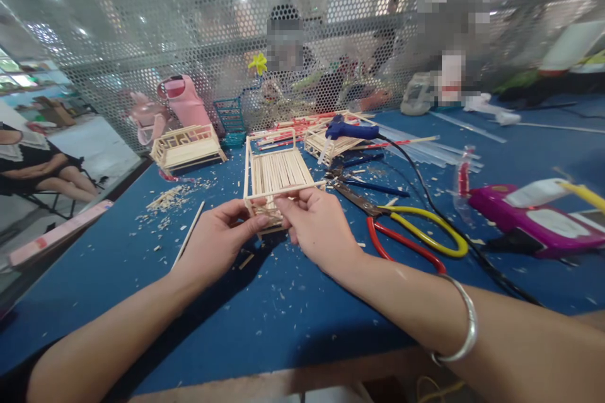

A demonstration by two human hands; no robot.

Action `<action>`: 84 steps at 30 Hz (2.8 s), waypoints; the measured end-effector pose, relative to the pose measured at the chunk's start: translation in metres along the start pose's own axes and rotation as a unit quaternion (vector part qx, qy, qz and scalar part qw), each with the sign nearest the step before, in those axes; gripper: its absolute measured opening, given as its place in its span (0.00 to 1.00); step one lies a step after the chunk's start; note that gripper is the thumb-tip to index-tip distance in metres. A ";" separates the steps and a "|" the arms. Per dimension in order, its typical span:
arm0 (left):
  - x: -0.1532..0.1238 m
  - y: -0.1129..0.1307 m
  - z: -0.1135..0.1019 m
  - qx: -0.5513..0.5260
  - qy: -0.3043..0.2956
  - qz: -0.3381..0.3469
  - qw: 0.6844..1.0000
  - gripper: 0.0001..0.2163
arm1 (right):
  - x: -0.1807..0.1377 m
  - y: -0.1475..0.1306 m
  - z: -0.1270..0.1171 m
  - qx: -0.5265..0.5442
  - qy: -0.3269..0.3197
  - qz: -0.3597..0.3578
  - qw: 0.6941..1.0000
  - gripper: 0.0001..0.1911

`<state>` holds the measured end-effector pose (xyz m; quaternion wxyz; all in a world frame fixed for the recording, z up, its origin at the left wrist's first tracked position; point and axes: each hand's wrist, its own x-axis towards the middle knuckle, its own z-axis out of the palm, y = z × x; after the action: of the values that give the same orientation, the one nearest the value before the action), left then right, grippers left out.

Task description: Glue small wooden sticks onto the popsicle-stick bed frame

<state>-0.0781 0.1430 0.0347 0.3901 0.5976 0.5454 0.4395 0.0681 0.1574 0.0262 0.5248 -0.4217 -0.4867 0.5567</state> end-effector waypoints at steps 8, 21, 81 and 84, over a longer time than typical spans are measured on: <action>-0.001 0.001 -0.007 -0.113 0.062 -0.009 0.992 0.14 | -0.002 0.001 -0.003 0.038 -0.017 -0.014 0.999 0.10; 0.015 0.002 -0.045 0.076 0.168 0.018 0.983 0.07 | -0.006 -0.002 -0.010 -0.006 -0.025 -0.008 1.000 0.13; 0.007 0.006 -0.054 0.257 0.029 0.034 0.965 0.14 | -0.004 0.000 -0.006 -0.024 -0.026 0.025 0.999 0.07; 0.010 0.011 -0.069 0.314 0.108 0.014 0.943 0.12 | -0.009 -0.001 -0.010 -0.030 0.006 0.006 1.000 0.08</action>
<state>-0.1399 0.1509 0.0675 0.1149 0.6464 0.6862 0.3131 0.0790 0.1489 0.0249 0.5112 -0.4438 -0.4975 0.5424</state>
